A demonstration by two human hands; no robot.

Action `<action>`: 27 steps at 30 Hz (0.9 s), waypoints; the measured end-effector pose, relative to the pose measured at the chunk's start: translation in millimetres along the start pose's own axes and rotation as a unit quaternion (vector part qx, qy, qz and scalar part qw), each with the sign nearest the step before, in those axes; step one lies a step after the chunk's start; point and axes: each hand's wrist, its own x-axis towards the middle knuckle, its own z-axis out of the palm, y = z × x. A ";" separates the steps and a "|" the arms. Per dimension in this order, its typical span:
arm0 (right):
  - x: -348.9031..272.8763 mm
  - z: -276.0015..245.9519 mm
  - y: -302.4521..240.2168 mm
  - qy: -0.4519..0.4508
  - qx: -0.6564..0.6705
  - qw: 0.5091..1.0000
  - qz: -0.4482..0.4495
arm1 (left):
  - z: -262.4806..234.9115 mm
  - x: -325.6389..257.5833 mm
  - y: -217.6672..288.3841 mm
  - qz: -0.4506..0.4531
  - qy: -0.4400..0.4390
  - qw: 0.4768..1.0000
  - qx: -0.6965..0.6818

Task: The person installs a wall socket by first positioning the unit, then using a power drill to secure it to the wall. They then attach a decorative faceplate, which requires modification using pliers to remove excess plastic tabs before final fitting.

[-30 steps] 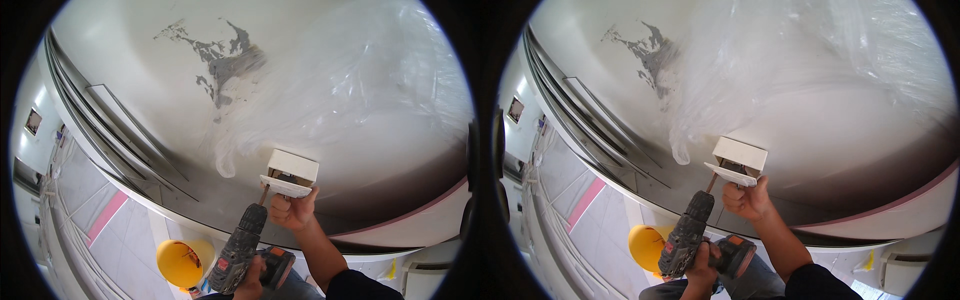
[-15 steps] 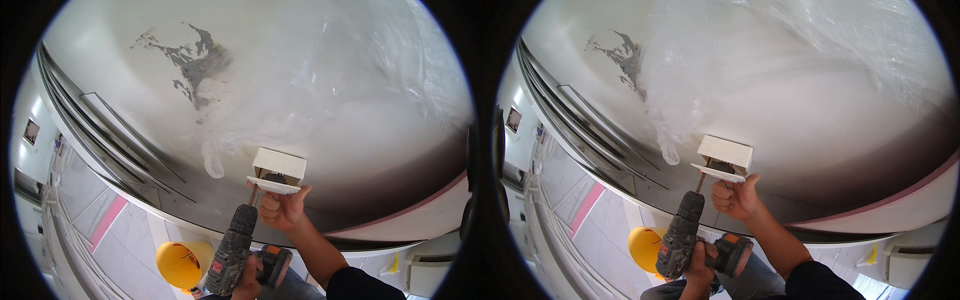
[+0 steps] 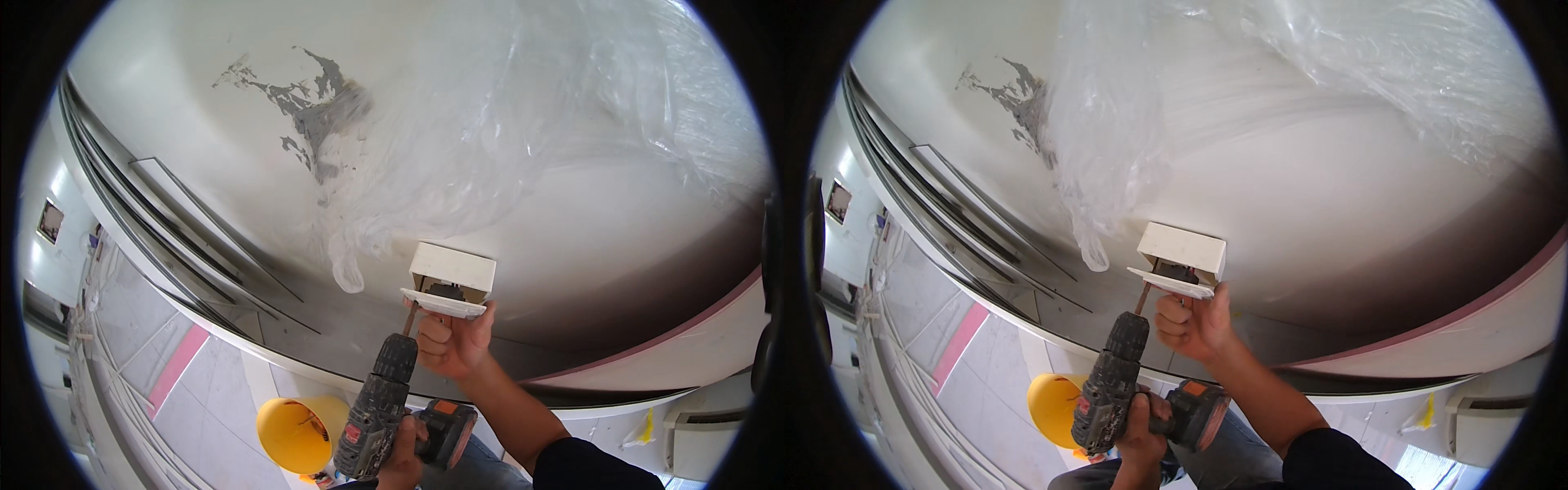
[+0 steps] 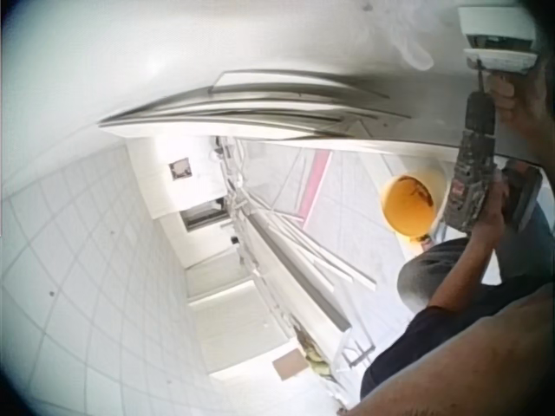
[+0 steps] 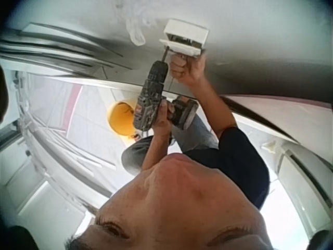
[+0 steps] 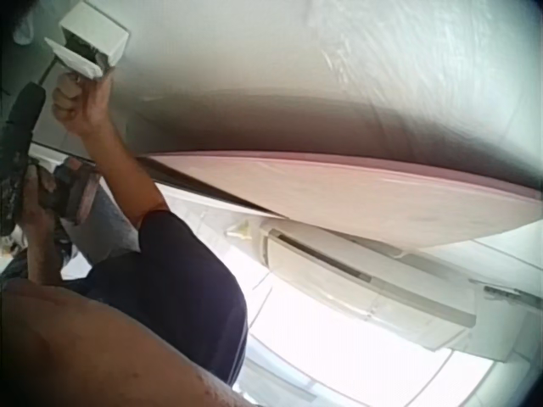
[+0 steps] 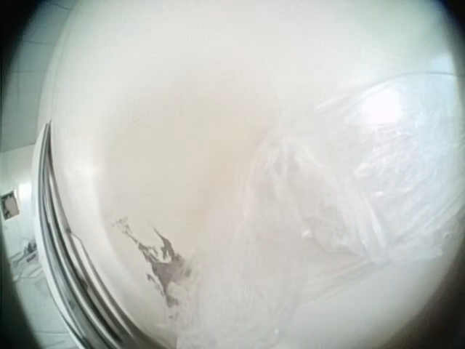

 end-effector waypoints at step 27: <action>1.4 -11.9 -1.4 -0.036 0.029 0.999 0.000 | 10.7 -1.6 17.5 0.054 0.013 0.990 0.128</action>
